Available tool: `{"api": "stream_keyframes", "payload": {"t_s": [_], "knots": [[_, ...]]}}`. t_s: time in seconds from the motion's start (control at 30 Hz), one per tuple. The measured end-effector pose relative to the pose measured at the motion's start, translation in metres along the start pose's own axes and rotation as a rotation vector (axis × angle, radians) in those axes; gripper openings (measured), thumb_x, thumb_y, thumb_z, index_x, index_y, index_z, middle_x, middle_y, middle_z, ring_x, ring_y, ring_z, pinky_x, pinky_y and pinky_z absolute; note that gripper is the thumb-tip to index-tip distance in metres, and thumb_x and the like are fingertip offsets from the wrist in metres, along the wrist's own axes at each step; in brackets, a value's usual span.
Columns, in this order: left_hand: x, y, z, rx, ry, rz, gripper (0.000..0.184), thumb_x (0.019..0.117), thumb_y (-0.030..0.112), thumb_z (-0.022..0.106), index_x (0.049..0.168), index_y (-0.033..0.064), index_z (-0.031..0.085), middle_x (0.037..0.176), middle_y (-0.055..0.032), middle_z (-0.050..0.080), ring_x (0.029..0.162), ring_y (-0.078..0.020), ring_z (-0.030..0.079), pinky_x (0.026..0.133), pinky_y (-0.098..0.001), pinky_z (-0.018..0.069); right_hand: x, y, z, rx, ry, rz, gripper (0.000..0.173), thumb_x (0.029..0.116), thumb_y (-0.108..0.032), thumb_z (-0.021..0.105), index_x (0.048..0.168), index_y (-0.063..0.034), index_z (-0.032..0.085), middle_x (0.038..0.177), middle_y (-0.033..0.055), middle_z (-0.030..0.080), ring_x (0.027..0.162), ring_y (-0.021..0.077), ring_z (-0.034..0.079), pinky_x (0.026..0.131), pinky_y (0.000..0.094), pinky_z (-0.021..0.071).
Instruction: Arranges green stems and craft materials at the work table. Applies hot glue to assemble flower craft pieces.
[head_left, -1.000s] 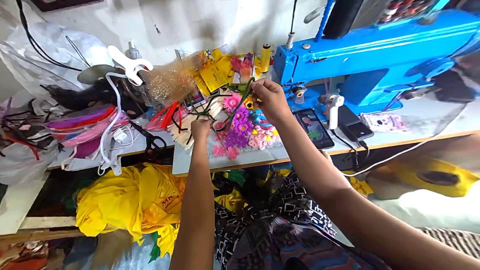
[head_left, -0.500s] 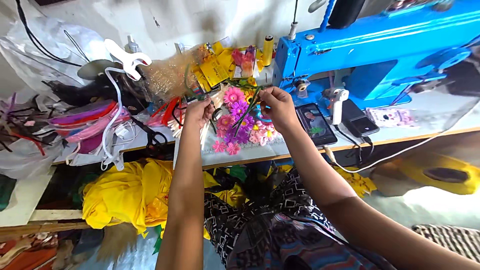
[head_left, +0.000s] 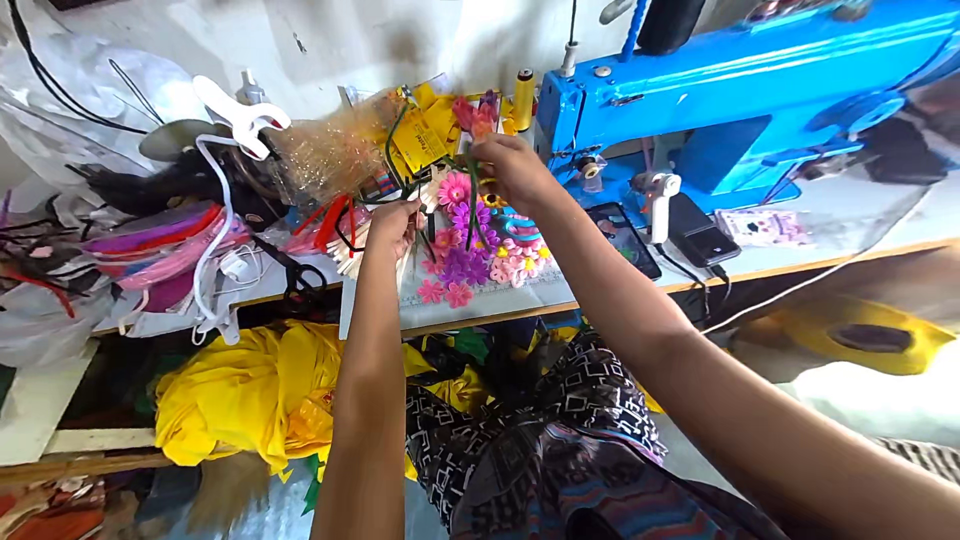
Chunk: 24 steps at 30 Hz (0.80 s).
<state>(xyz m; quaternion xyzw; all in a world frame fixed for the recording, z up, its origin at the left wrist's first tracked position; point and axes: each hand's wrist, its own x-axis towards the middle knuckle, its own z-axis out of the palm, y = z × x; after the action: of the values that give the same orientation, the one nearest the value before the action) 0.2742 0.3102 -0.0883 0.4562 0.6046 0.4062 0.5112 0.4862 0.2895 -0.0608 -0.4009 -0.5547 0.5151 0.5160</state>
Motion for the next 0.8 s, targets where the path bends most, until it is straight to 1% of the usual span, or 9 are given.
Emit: {"api": "stream_keyframes", "payload": {"t_s": [0.1, 0.2, 0.3, 0.37, 0.47, 0.53, 0.63, 0.7, 0.8], "knots": [[-0.01, -0.006, 0.005, 0.104, 0.014, 0.087, 0.02, 0.1054, 0.019, 0.056, 0.114, 0.0025, 0.064, 0.074, 0.0012, 0.059, 0.055, -0.0032, 0.052, 0.05, -0.0174, 0.0445, 0.044, -0.008, 0.023, -0.137, -0.172, 0.062, 0.02, 0.1066, -0.02, 0.049, 0.111, -0.0057, 0.063, 0.102, 0.0044, 0.063, 0.08, 0.011, 0.062, 0.069, 0.0298, 0.0535], [-0.015, -0.014, 0.004, 0.186, 0.021, 0.166, 0.024, 0.105, 0.017, 0.056, 0.118, -0.0002, 0.065, 0.087, -0.0061, 0.064, 0.064, -0.0083, 0.054, 0.059, -0.0258, 0.0471, 0.075, -0.008, 0.053, -0.27, -0.345, 0.133, 0.023, 0.1034, -0.019, 0.054, 0.118, -0.0037, 0.062, 0.103, 0.0064, 0.063, 0.073, 0.0105, 0.059, 0.064, 0.028, 0.0526], [-0.022, -0.018, 0.002, 0.179, 0.039, 0.182, 0.025, 0.1052, 0.02, 0.056, 0.119, 0.0, 0.065, 0.093, -0.0082, 0.065, 0.069, -0.0097, 0.057, 0.063, -0.0282, 0.0503, 0.097, 0.001, 0.083, -0.368, -0.475, 0.182, 0.02, 0.1021, -0.016, 0.057, 0.113, 0.0004, 0.063, 0.092, 0.0078, 0.063, 0.07, 0.0118, 0.061, 0.065, 0.0293, 0.055], [-0.025, -0.023, -0.001, 0.146, 0.04, 0.165, 0.027, 0.1059, 0.02, 0.055, 0.121, -0.0009, 0.064, 0.095, -0.0088, 0.066, 0.071, -0.0099, 0.058, 0.066, -0.0281, 0.051, 0.105, 0.0, 0.098, -0.372, -0.449, 0.161, 0.018, 0.1033, -0.015, 0.055, 0.106, 0.0006, 0.063, 0.086, 0.0061, 0.063, 0.067, 0.0102, 0.061, 0.065, 0.0277, 0.0547], [-0.028, -0.034, -0.008, 0.099, 0.06, 0.135, 0.028, 0.1062, 0.025, 0.056, 0.115, -0.0007, 0.066, 0.082, -0.0038, 0.064, 0.067, -0.0073, 0.057, 0.062, -0.025, 0.0496, 0.121, -0.018, 0.109, -0.237, -0.313, 0.101, 0.021, 0.105, -0.017, 0.051, 0.107, -0.0004, 0.064, 0.086, 0.0036, 0.062, 0.069, 0.0097, 0.058, 0.068, 0.0288, 0.0531], [-0.033, -0.041, -0.011, 0.061, 0.059, 0.133, 0.029, 0.1066, 0.025, 0.056, 0.114, -0.0011, 0.066, 0.082, -0.0037, 0.062, 0.068, -0.0083, 0.056, 0.063, -0.0258, 0.0495, 0.139, -0.031, 0.108, -0.085, -0.168, 0.039, 0.022, 0.1045, -0.018, 0.05, 0.108, -0.0007, 0.064, 0.087, 0.003, 0.065, 0.068, 0.0092, 0.06, 0.066, 0.0282, 0.0534], [-0.042, -0.047, -0.015, -0.002, 0.068, 0.121, 0.028, 0.107, 0.026, 0.055, 0.114, 0.0023, 0.066, 0.081, -0.0013, 0.061, 0.066, -0.006, 0.055, 0.059, -0.0215, 0.0454, 0.153, -0.057, 0.092, 0.118, -0.025, 0.03, 0.028, 0.1049, -0.017, 0.048, 0.128, -0.0012, 0.055, 0.116, 0.0109, 0.059, 0.091, 0.0176, 0.065, 0.077, 0.0334, 0.0585], [-0.047, -0.051, -0.019, -0.047, 0.082, 0.097, 0.026, 0.1064, 0.027, 0.056, 0.115, 0.0053, 0.067, 0.085, -0.0013, 0.062, 0.068, -0.0063, 0.056, 0.06, -0.0217, 0.0459, 0.15, -0.066, 0.075, 0.041, 0.019, 0.078, 0.033, 0.1033, -0.018, 0.051, 0.134, -0.0047, 0.054, 0.126, 0.0129, 0.057, 0.1, 0.0226, 0.066, 0.079, 0.0367, 0.0605], [-0.052, -0.052, -0.027, -0.083, 0.107, 0.117, 0.024, 0.1055, 0.027, 0.058, 0.115, 0.0066, 0.067, 0.091, -0.0015, 0.064, 0.072, -0.007, 0.057, 0.063, -0.0231, 0.0475, 0.125, -0.065, 0.051, -0.186, -0.027, 0.038, 0.027, 0.1044, -0.021, 0.053, 0.125, -0.0041, 0.058, 0.114, 0.0119, 0.063, 0.083, 0.0183, 0.068, 0.071, 0.0339, 0.0603]]}}
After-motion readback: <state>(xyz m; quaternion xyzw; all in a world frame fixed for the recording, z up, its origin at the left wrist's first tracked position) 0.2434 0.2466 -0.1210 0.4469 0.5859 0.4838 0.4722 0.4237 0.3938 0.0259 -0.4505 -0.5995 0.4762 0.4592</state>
